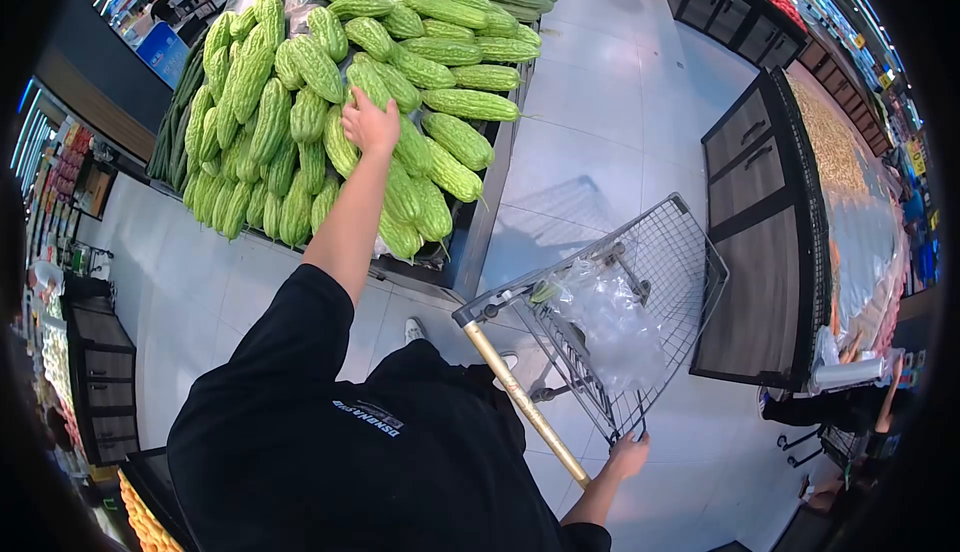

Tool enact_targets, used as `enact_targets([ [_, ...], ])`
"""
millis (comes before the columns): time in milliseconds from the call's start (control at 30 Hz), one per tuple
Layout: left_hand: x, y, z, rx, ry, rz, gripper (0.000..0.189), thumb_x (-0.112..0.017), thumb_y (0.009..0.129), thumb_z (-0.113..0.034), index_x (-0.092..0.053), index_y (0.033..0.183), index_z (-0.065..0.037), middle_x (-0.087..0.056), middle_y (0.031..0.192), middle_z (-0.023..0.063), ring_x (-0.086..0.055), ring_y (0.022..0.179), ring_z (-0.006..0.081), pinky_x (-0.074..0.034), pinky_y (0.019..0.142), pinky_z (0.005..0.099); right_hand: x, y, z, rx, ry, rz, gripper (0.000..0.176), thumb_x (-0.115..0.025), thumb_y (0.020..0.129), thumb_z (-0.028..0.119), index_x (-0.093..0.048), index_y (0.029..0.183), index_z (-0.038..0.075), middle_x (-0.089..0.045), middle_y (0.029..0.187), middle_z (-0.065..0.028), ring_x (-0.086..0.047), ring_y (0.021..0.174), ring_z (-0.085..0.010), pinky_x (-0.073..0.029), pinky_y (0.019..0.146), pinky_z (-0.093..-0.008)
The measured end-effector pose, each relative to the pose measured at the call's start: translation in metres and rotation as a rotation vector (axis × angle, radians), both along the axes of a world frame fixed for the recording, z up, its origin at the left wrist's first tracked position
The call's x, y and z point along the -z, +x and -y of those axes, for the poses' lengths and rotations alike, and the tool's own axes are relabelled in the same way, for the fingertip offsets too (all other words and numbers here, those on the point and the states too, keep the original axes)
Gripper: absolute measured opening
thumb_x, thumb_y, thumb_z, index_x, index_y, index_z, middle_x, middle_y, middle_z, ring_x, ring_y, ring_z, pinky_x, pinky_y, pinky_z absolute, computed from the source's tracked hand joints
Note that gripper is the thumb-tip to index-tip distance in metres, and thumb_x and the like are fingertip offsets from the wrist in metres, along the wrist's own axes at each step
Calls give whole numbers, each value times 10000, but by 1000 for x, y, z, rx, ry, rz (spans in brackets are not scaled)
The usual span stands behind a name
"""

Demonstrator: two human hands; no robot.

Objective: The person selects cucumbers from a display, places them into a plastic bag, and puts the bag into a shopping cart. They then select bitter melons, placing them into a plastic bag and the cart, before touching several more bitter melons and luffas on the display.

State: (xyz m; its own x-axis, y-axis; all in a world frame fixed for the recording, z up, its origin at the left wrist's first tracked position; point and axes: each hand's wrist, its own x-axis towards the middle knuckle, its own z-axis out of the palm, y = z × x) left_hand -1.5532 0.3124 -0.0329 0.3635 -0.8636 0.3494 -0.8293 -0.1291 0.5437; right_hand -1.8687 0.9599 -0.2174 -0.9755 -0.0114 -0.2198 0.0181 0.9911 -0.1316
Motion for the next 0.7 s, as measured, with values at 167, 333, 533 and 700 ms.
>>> enact_targets([
  [167,5,5,-9,29,34,69,855,-681,902,-416,-261,1562,-71,-393,1449,238,-375,1331,366,-265,1128,489,12,-57,17,-83,6,-24,500,-661,895,340,-616,1309,64,-724,1090,-180,-699,985,-356,-553,834,-466],
  [333,0,11,-18,67,80,161,909,-690,885,-478,-244,1571,-83,-406,1442,231,-385,1328,368,-277,1123,483,1,-95,57,-140,19,-18,488,-628,866,297,-623,1306,86,-716,1105,-197,-693,1010,-364,-548,852,-478],
  [533,2,-3,-52,237,-334,144,715,-715,881,-290,-402,1463,-17,-465,1362,249,-432,1275,403,-321,1086,512,24,-159,90,-334,10,-87,456,-571,863,235,-608,1307,135,-707,1120,-202,-678,1036,-384,-536,877,-483],
  [700,16,-96,-211,1228,14,91,386,-674,887,-250,-629,1219,-61,-613,1193,131,-577,1133,359,-439,1008,448,14,-189,149,-279,72,-22,421,-517,903,197,-605,1314,223,-708,1159,-156,-681,1051,-369,-535,885,-483],
])
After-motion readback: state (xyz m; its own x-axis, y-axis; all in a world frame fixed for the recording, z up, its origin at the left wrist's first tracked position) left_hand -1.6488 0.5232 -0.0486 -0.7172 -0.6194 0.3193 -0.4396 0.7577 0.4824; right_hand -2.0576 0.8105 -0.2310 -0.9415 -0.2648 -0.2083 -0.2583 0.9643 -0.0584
